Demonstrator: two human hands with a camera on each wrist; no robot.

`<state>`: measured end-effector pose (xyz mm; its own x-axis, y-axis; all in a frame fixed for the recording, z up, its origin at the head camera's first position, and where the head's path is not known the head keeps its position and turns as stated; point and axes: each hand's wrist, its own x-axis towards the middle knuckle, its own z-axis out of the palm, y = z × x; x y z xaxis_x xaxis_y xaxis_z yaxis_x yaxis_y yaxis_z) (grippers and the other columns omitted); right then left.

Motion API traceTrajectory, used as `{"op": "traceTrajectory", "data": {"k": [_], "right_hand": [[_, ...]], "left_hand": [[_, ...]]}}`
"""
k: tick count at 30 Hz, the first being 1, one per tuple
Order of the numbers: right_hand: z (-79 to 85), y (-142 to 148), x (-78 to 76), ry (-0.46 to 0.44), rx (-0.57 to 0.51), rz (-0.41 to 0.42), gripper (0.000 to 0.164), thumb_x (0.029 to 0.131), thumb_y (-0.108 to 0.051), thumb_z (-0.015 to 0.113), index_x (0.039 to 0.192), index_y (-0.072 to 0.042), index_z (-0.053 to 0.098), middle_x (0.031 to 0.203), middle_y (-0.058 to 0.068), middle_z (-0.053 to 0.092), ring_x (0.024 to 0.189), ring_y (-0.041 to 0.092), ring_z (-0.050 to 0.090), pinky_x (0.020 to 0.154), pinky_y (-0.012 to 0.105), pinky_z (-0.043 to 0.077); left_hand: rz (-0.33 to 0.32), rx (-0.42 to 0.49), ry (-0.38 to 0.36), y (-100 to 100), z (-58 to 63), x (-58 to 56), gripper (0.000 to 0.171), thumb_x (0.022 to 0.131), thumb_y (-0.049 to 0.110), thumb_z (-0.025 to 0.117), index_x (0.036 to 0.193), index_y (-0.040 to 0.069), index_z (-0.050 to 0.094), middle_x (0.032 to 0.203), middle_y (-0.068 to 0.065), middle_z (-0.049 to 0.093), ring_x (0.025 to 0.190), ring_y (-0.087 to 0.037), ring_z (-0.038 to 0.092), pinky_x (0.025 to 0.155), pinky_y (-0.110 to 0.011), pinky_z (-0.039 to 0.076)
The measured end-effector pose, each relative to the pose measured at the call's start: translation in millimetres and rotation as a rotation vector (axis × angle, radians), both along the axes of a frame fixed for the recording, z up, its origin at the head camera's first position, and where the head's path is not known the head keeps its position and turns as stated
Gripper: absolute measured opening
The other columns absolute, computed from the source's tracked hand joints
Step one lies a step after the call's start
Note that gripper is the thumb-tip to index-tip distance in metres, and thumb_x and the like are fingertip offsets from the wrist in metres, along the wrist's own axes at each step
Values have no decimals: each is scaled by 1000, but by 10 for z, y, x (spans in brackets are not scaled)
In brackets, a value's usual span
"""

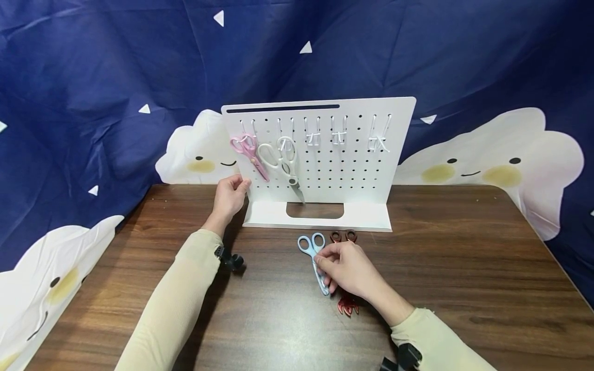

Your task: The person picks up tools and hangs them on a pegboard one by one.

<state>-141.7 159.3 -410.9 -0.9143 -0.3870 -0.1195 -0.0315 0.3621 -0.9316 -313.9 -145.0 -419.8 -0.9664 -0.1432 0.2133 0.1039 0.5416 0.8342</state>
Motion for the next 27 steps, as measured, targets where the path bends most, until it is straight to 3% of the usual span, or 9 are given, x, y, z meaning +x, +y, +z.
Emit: {"op": "traceTrajectory", "data": {"k": [13,22,27], "right_hand": [[-67,-21,22,-43,116,-106,18,104,-13,69,104,4,73,67,5,69,38,9,57,40,40,54],[-101,-52,-11,-14,233,-127,16,101,-16,74,100,0,71,59,4,66,33,8,52,37,36,48],[-112,-116,-15,71,348,-154,21,97,-23,80,88,-7,69,50,0,60,30,6,50,35,36,47]], "left_hand": [[-1,4,-10,22,11,9,27,109,19,66,98,-4,75,95,-20,73,90,-26,55,83,-36,43],[-3,9,-22,19,15,17,27,109,19,65,101,-4,75,105,-20,75,98,-27,58,94,-43,48],[1,1,-12,11,10,11,28,109,20,66,99,-4,75,102,-20,74,95,-27,57,90,-41,46]]}}
